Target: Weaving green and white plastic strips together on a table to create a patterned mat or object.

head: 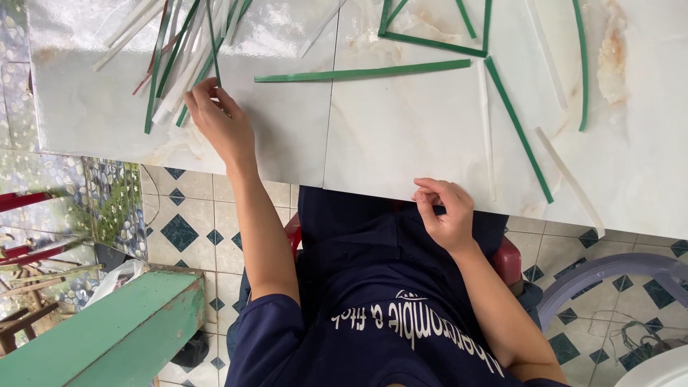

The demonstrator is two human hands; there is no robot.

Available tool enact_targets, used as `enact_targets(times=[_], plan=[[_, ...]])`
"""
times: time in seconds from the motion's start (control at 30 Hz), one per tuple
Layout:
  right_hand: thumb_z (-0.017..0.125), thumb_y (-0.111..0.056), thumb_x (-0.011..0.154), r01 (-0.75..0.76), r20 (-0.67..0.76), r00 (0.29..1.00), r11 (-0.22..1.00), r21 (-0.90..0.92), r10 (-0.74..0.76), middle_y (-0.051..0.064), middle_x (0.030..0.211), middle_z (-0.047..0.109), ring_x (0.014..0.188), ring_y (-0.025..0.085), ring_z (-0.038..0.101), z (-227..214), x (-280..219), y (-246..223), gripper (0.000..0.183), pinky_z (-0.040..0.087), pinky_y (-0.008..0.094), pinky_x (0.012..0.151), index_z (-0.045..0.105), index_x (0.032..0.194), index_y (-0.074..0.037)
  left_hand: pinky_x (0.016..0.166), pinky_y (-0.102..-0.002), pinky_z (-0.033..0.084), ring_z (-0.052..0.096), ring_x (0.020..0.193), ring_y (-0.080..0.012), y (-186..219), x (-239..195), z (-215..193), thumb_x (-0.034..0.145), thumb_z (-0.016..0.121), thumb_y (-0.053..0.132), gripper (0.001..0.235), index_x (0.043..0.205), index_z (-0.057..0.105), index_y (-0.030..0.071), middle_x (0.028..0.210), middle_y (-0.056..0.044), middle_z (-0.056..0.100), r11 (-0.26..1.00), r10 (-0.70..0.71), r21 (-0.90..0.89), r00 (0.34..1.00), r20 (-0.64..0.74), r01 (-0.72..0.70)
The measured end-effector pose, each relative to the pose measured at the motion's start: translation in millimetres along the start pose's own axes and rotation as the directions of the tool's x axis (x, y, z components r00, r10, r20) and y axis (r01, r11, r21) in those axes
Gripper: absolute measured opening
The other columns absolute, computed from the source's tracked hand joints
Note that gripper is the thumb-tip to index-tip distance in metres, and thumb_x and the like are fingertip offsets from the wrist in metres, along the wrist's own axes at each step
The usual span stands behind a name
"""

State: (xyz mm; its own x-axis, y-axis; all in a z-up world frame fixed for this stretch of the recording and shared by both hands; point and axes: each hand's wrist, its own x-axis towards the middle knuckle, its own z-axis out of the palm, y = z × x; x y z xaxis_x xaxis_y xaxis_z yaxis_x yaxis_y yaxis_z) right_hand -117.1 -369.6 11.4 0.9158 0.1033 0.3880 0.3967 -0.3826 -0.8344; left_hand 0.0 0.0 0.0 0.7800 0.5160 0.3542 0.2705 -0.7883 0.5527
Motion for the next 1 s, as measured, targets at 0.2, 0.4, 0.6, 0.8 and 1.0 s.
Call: enact_targets(times=[0.2,0.4,0.6,0.8,1.0], plan=[[0.058,-0.006,0.097,-0.054,0.100,0.993,0.998,-0.015,0.055,0.007,0.080,0.070,0.075,0.018,0.070,-6,-3,-7,0.014,0.055,0.024,0.065,0.063,0.109,-0.002,0.062,-0.029,0.045,0.049,0.073,-0.0193,48,13,-9,0.096,0.047,-0.006,0.015,0.104,0.058,0.002,0.098,-0.011,0.049,0.948,0.184,-0.262,0.983,-0.004,-0.179],[0.060,-0.005,0.096,-0.071,0.095,0.993,0.997,-0.017,0.072,0.008,0.084,0.071,0.075,0.018,0.070,-6,-4,-7,0.014,0.055,0.024,0.065,0.063,0.109,-0.002,0.063,-0.033,0.041,0.049,0.078,-0.0246,51,48,35,0.085,0.052,-0.013,0.020,0.092,0.054,0.006,0.090,-0.009,0.049,0.911,0.400,-0.159,0.908,0.123,-0.379],[0.060,-0.004,0.095,-0.086,0.098,0.991,0.996,-0.006,0.086,0.008,0.085,0.071,0.076,0.017,0.069,-6,-4,-6,0.015,0.057,0.023,0.066,0.064,0.110,-0.003,0.058,-0.035,0.041,0.048,0.070,-0.0238,56,63,72,0.082,0.051,-0.011,0.018,0.086,0.053,0.007,0.087,-0.007,0.051,0.903,0.426,-0.092,0.901,0.084,-0.419],[0.060,-0.008,0.096,-0.100,0.096,0.990,0.995,-0.012,0.101,0.008,0.084,0.070,0.075,0.016,0.069,-6,-3,-7,0.014,0.055,0.023,0.065,0.064,0.109,-0.003,0.059,-0.038,0.040,0.055,0.080,-0.0246,61,64,80,0.081,0.059,-0.004,0.018,0.083,0.059,0.014,0.088,0.000,0.057,0.912,0.406,-0.006,0.903,0.141,-0.410],[0.060,-0.007,0.096,-0.062,0.096,0.993,0.998,-0.029,0.065,0.008,0.080,0.070,0.073,0.017,0.068,-5,-1,-7,0.013,0.055,0.024,0.063,0.064,0.108,-0.003,0.062,-0.039,0.039,0.055,0.075,-0.0213,61,55,80,0.086,0.060,0.003,0.013,0.085,0.065,0.015,0.083,0.000,0.055,0.913,0.407,-0.029,0.900,0.159,-0.408]])
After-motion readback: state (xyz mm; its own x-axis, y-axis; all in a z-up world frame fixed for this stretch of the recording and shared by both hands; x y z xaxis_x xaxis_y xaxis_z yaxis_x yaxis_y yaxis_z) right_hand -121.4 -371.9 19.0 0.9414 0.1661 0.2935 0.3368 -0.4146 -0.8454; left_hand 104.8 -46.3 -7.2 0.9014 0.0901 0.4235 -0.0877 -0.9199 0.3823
